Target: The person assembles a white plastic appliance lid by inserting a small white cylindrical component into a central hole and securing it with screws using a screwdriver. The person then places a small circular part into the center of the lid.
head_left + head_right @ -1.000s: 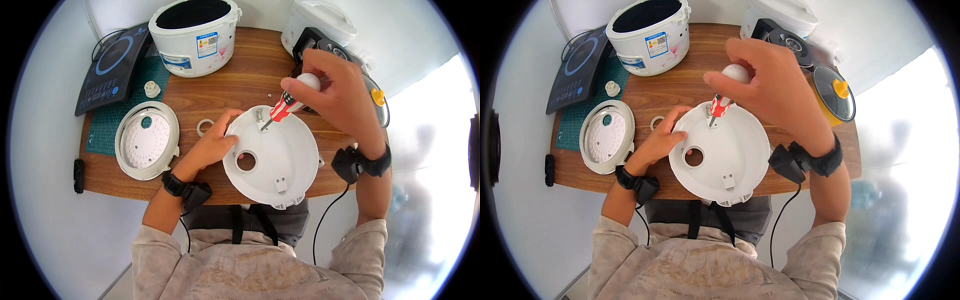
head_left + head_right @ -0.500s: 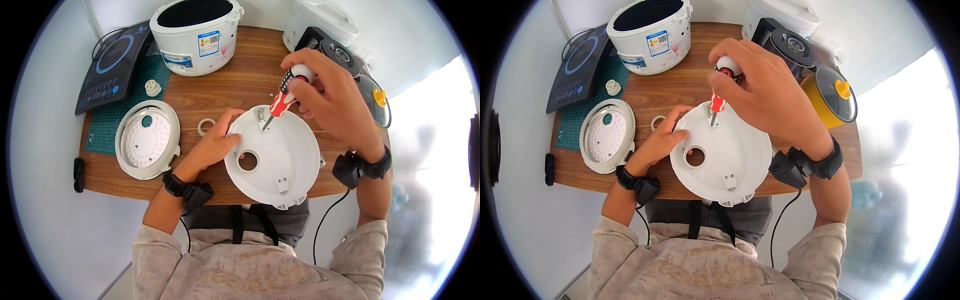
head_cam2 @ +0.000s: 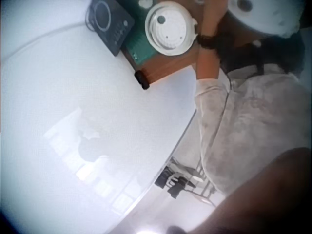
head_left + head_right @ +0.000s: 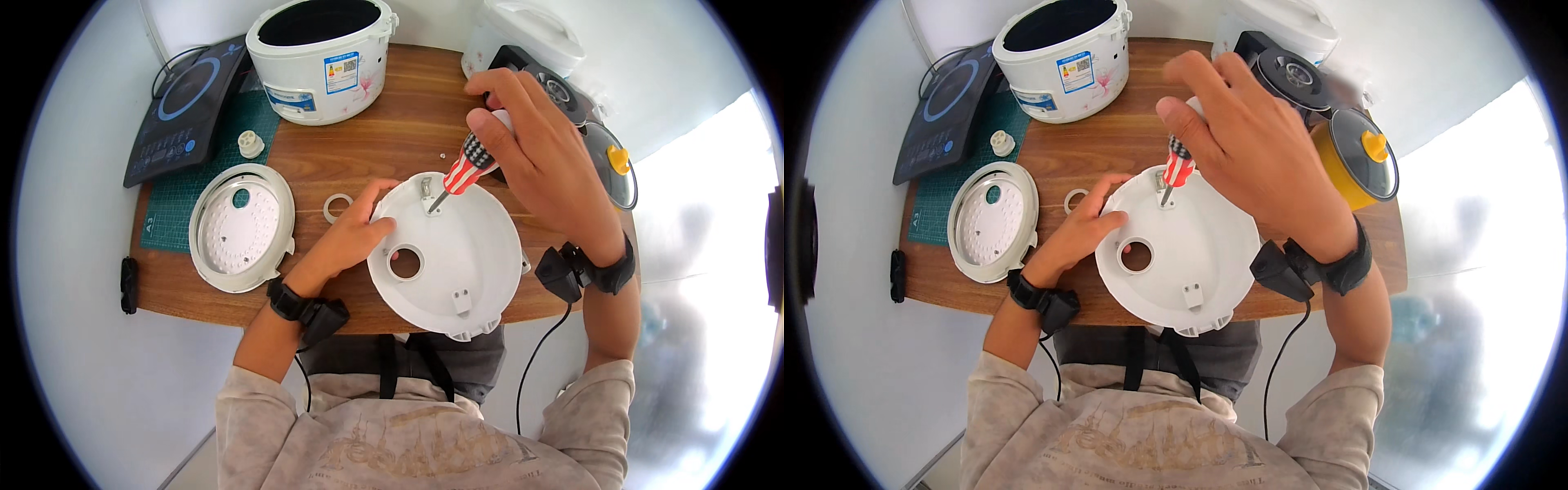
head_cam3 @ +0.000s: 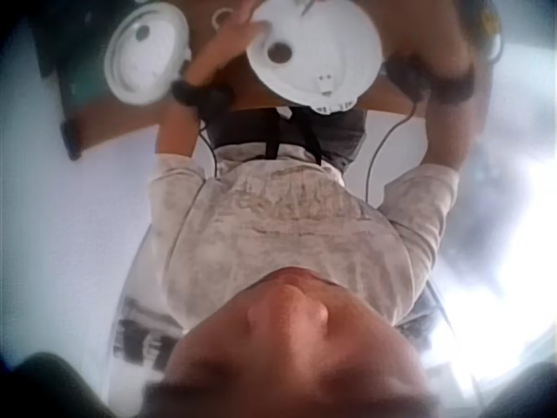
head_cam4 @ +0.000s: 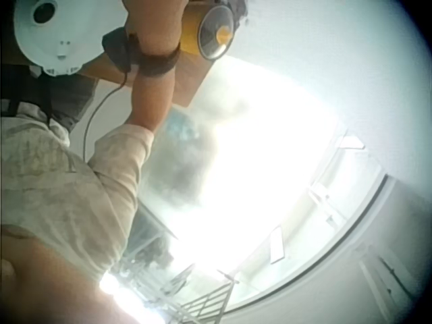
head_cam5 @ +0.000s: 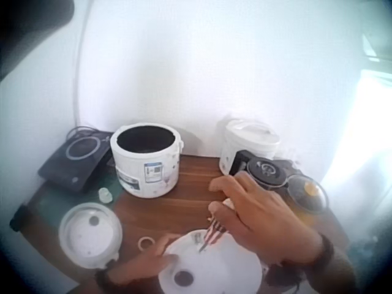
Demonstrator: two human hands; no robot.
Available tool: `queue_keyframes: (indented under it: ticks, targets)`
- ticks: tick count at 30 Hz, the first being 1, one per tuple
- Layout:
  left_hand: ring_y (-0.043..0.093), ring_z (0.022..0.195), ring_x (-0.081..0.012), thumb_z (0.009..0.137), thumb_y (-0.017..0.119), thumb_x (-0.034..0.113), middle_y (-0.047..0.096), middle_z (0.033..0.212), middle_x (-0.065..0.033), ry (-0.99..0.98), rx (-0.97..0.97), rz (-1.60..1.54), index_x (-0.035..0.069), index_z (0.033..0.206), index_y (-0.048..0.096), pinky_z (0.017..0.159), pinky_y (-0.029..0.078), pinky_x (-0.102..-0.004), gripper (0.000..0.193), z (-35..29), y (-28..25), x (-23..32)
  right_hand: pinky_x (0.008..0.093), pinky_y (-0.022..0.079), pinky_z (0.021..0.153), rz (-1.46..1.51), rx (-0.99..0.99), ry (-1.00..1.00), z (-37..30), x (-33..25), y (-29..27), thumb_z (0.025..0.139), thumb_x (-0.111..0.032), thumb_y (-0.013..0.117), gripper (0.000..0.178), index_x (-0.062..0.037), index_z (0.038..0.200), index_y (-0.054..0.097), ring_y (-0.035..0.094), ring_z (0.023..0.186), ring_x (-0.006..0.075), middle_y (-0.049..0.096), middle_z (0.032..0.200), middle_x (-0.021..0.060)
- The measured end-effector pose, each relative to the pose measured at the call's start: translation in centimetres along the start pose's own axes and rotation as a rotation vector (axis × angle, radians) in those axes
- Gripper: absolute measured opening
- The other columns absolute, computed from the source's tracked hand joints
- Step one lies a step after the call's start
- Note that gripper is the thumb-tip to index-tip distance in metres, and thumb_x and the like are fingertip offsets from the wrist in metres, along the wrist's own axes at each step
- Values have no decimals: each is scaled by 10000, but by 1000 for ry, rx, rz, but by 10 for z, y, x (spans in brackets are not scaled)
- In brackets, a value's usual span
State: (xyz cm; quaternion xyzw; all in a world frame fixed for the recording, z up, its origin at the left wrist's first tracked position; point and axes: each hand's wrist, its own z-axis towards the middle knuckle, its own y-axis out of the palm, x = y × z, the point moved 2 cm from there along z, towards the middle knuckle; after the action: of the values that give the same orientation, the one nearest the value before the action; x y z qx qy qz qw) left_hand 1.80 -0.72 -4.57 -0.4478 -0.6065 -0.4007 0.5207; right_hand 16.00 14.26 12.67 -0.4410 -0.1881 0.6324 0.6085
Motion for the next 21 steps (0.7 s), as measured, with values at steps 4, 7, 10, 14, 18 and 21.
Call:
queue_keyframes:
  ticks: [4, 7, 10, 14, 18, 21]
  targets:
    - [535, 1176, -179, 915, 518, 19, 542, 1313, -104, 13, 4, -5, 84, 1428, 389, 1002, 445, -321, 533, 1, -1, -4, 369, 507, 613, 57, 8, -58, -4, 2, 8, 896, -173, 709, 185, -65, 995, 596, 628, 691, 271, 595, 951, 81]
    - [533, 1178, -177, 918, 519, 23, 541, 1314, -102, 28, 3, 17, 85, 1429, 388, 1002, 444, -319, 531, 1, -2, -4, 336, 511, 618, 199, -41, -30, -8, -2, -3, 881, -155, 720, 214, -56, 1047, 628, 633, 676, 222, 623, 967, 69]
    - [530, 1187, -177, 917, 521, 24, 539, 1321, -103, 11, 1, 13, 84, 1430, 388, 1005, 442, -317, 533, 1, -2, -5, 308, 507, 615, 311, -105, 47, -10, 0, -9, 865, -133, 724, 234, -42, 1070, 658, 623, 643, 182, 656, 938, 68]
    - [534, 1190, -178, 914, 521, 24, 540, 1327, -101, 25, 6, 19, 83, 1434, 384, 1007, 440, -312, 541, 1, -1, -4, 320, 496, 588, 163, -76, 19, -8, 2, -17, 866, -162, 719, 196, -34, 1007, 677, 609, 601, 210, 667, 831, 89]
    - [528, 1201, -179, 910, 519, 23, 540, 1331, -104, -16, -8, -18, 83, 1438, 382, 1020, 432, -316, 549, 0, -1, -1, 365, 491, 585, -90, -206, 77, 1, 1, -15, 895, -255, 707, 214, -53, 949, 660, 601, 616, 283, 624, 771, 108]
    - [523, 1210, -183, 887, 514, 5, 541, 1330, -104, -6, -10, -16, 84, 1439, 382, 1028, 428, -319, 574, 1, -1, -1, 390, 495, 605, -63, -74, 9, -2, 2, -1, 913, -290, 696, 234, -69, 955, 633, 598, 668, 311, 609, 827, 111]
